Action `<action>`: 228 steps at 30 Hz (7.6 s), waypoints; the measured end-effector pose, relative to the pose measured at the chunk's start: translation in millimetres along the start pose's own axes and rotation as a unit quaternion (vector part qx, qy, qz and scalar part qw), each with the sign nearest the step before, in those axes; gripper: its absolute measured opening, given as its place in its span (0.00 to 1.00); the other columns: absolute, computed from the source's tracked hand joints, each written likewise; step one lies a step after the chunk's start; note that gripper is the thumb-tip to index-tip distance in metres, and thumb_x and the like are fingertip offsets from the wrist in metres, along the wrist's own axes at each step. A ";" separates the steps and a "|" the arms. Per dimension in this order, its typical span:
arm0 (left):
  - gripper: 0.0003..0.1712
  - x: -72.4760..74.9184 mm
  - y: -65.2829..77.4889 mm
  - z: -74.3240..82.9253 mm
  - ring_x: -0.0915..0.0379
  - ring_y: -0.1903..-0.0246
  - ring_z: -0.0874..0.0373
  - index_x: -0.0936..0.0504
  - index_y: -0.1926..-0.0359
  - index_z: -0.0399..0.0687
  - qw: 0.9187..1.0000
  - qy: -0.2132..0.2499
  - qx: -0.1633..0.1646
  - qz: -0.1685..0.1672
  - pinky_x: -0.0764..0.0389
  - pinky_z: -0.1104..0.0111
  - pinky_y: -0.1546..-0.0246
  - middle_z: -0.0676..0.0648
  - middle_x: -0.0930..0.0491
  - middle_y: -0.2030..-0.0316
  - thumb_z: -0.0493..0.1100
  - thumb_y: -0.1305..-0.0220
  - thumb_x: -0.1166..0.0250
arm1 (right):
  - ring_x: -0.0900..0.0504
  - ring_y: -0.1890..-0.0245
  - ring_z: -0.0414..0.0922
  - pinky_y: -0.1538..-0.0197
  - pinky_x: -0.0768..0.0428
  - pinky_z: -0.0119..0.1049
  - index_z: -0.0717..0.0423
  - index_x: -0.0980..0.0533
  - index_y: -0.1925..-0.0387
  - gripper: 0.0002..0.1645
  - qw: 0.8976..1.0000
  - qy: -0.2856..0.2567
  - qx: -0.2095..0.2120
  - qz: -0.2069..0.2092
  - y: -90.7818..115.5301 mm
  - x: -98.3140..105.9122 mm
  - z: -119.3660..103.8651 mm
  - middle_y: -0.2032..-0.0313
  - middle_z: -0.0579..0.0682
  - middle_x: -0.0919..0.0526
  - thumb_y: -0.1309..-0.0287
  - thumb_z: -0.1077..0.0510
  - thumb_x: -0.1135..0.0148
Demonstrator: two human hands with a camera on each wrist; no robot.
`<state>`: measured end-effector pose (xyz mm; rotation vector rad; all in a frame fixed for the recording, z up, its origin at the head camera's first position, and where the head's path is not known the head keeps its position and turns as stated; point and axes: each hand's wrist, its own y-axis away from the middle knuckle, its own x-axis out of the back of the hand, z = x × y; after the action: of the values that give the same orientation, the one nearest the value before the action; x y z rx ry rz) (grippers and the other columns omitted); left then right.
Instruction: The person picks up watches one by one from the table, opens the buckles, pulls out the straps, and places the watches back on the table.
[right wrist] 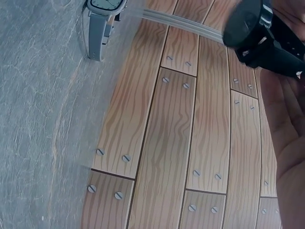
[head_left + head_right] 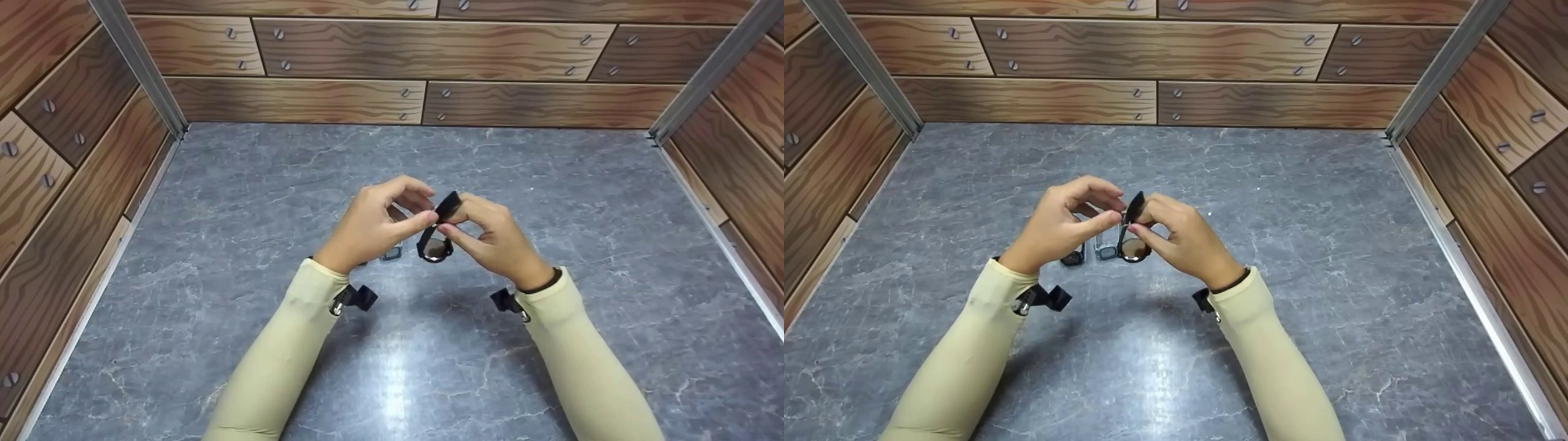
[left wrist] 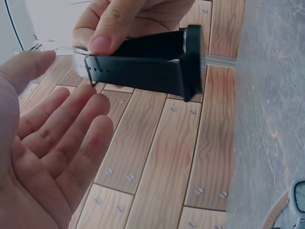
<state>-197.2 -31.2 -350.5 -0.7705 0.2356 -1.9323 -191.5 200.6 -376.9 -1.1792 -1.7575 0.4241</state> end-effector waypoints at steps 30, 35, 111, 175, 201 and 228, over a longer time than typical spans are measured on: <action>0.11 -5.9 -0.4 -2.2 0.19 0.62 0.69 0.13 0.53 0.49 0.995 -0.080 0.033 -0.042 0.16 0.73 0.59 0.56 0.12 0.63 0.48 0.31 0.30 | 0.19 0.64 0.45 0.57 0.20 0.32 0.61 0.20 0.70 0.10 0.997 -0.008 0.012 0.073 -1.1 -1.0 0.1 0.66 0.53 0.16 0.43 0.77 0.32; 0.10 -6.3 -0.4 -2.8 0.18 0.63 0.70 0.13 0.54 0.49 0.997 -0.067 0.024 -0.037 0.15 0.72 0.60 0.56 0.13 0.64 0.47 0.31 0.30 | 0.18 0.63 0.45 0.56 0.19 0.33 0.61 0.20 0.70 0.12 0.997 -0.013 0.014 0.081 -1.6 -1.6 -0.6 0.65 0.54 0.15 0.44 0.78 0.32; 0.11 -10.6 1.0 -1.2 0.21 0.70 0.69 0.13 0.53 0.47 0.999 -0.041 -0.023 -0.007 0.16 0.70 0.66 0.55 0.15 0.68 0.48 0.29 0.31 | 0.14 0.60 0.46 0.54 0.17 0.35 0.65 0.21 0.72 0.13 0.991 -0.041 0.013 0.124 -1.8 -3.8 -4.0 0.62 0.57 0.13 0.35 0.60 0.30; 0.11 -5.7 -2.7 -7.2 0.15 0.63 0.69 0.14 0.48 0.47 0.991 -0.109 0.021 0.078 0.16 0.74 0.65 0.53 0.10 0.62 0.44 0.29 0.33 | 0.15 0.66 0.38 0.62 0.15 0.30 0.67 0.19 0.65 0.05 0.973 0.042 -0.125 0.191 -2.7 5.1 1.0 0.66 0.53 0.12 0.41 0.69 0.28; 0.16 -18.6 -6.4 -36.8 0.16 0.66 0.61 0.15 0.42 0.49 0.987 -0.101 0.118 0.048 0.16 0.68 0.62 0.51 0.12 0.63 0.46 0.27 0.34 | 0.14 0.69 0.43 0.65 0.13 0.36 0.67 0.20 0.62 0.03 0.962 -0.039 -0.236 0.129 -3.6 -7.5 21.7 0.67 0.56 0.14 0.35 0.69 0.34; 0.11 -39.6 -24.7 -98.3 0.28 0.77 0.59 0.17 0.75 0.52 0.926 -0.276 0.259 0.015 0.28 0.65 0.73 0.55 0.21 0.78 0.46 0.36 0.32 | 0.20 0.67 0.45 0.60 0.24 0.37 0.59 0.18 0.66 0.09 0.894 0.135 -0.427 -0.036 3.9 -32.6 80.3 0.68 0.52 0.14 0.37 0.57 0.37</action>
<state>-263.3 -1.2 -431.5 -0.8978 -0.5833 -1.5625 -254.4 191.2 -436.0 -1.6551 -1.7580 -0.6137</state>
